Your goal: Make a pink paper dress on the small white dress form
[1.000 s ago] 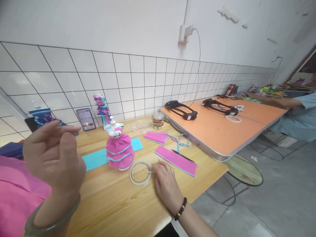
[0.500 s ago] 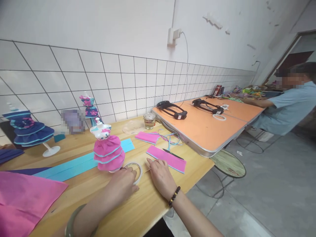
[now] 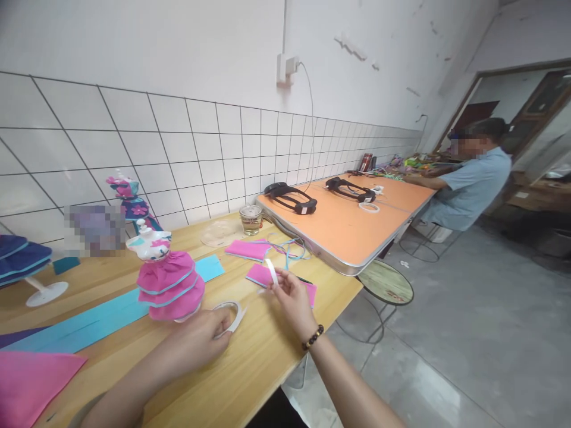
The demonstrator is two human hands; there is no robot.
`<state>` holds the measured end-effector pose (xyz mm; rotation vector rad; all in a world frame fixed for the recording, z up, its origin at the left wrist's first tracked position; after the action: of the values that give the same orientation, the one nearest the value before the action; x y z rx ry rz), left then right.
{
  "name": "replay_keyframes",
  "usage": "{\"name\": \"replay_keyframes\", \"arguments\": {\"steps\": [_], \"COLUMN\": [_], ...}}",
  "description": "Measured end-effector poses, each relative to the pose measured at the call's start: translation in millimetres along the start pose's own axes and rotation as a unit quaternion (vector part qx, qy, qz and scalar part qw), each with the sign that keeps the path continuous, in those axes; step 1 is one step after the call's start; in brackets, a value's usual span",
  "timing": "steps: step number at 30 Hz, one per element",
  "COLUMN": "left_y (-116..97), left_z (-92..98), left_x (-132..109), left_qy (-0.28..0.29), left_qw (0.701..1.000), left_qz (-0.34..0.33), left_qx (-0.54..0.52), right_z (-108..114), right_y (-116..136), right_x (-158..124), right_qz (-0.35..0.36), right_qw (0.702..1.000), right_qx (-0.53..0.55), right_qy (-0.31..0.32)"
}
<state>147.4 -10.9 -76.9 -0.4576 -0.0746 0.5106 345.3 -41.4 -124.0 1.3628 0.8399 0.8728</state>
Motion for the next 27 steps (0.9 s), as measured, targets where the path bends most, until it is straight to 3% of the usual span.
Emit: {"name": "replay_keyframes", "arguments": {"steps": [6,12,19,24,27], "left_y": [-6.8,-1.3,7.1,14.2,21.6], "left_z": [15.9,19.2,-2.2,-12.9,-21.6], "left_x": [-5.9,-1.1,8.5,13.3,15.9], "left_qy": [-0.004,-0.043,-0.009,-0.015,0.002], "left_qw": [0.995,0.977,0.907,0.914,0.932], "left_qz": [0.020,0.016,0.058,0.055,0.061], "left_qx": [-0.098,-0.209,-0.417,-0.402,-0.356], "right_z": [47.6,75.8,84.6,77.7,70.1], "right_y": [9.8,19.3,34.0,45.0,49.0], "right_x": [6.1,-4.1,-8.0,-8.8,-9.5], "right_qz": [-0.059,-0.094,-0.103,-0.098,-0.095], "right_qw": [0.986,0.975,0.971,0.973,0.974], "right_qx": [0.147,0.200,0.215,0.211,0.205], "right_qy": [-0.042,-0.019,-0.013,-0.004,0.009]}}
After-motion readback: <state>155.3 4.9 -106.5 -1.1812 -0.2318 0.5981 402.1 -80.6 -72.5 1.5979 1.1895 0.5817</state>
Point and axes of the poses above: each hand's wrist, its own x-axis towards the middle knuckle, its own z-axis out of the back of the hand, y = z × x, the point moved 5 cm from there along x, towards the middle knuckle, and after that the axes turned 14 degrees about -z, right-handed, at the moved point
